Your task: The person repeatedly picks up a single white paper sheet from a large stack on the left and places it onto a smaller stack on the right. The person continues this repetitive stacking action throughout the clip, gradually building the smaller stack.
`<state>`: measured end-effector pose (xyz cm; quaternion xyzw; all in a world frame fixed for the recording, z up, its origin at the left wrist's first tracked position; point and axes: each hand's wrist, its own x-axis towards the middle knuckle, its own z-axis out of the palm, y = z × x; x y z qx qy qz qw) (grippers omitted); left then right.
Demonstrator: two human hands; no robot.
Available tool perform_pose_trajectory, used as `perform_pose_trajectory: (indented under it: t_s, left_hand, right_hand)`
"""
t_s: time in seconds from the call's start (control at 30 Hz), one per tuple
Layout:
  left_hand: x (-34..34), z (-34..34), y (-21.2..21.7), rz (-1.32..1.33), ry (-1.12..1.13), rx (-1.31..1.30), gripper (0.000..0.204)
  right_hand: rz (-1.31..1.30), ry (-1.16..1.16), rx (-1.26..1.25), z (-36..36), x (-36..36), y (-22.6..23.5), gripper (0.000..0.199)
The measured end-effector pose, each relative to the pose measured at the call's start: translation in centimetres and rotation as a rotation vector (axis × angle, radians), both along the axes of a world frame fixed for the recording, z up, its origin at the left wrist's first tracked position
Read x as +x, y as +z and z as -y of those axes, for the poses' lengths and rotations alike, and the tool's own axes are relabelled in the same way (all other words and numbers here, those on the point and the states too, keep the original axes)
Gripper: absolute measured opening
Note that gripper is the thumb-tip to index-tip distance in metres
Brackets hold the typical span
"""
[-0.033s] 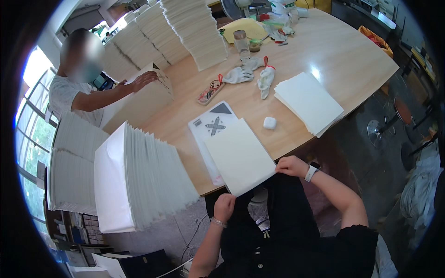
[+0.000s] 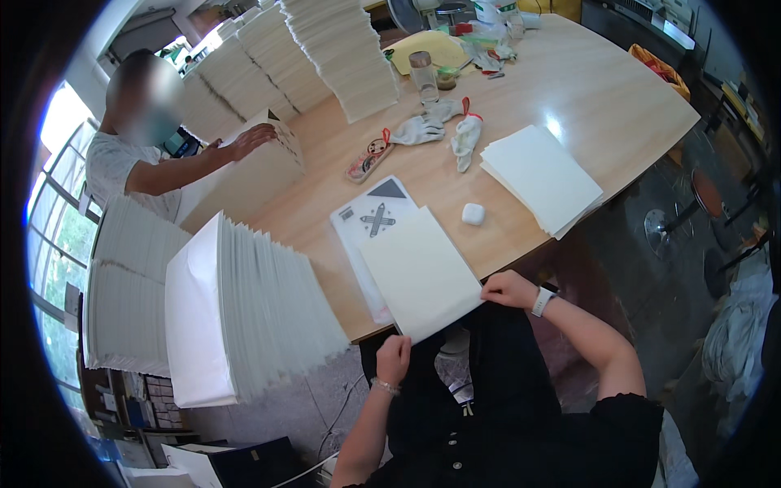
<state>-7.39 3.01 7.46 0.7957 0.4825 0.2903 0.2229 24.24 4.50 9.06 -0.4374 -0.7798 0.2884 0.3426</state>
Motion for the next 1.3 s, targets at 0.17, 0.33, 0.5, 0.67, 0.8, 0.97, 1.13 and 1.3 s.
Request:
perform_pose_trajectory:
  t_s: [0.17,0.33,0.5,0.67,0.8,0.97,1.13,1.3]
  left_hand:
    - [1.0,-1.3,-3.3,0.506,0.409,-0.549,0.023]
    - [1.9,-1.0,-0.3,0.959,0.348,-1.018,0.024]
    - [0.9,-1.9,6.6,0.442,0.088,-0.371,0.025]
    - [-3.2,4.6,24.3,0.138,-0.021,0.110,0.018]
    - [-12.1,5.8,30.0,0.501,0.381,0.291,0.021]
    - [-23.0,2.5,29.5,0.460,0.493,0.150,0.033]
    - [-27.7,1.3,24.3,-0.191,0.533,0.802,0.045]
    - [-22.0,4.9,20.5,0.678,0.819,0.859,0.033]
  right_hand:
    - [0.180,-0.538,-0.169,0.3,-3.9,-0.7,0.017]
    - [-0.078,-0.705,-0.080,1.0,-5.4,-0.5,0.013]
    - [-0.709,-0.326,-0.456,2.4,-7.2,-1.9,0.027]
    - [-0.869,-0.037,-0.361,3.0,-13.0,8.8,0.032]
    - [-0.882,0.289,-0.259,0.1,-20.2,19.4,0.032]
    - [-0.588,0.473,-0.284,-2.5,-26.8,25.5,0.030]
    - [-0.862,0.589,-0.346,-2.5,-26.8,22.5,0.029]
    - [-0.993,-0.074,-0.370,0.4,-13.9,11.4,0.024]
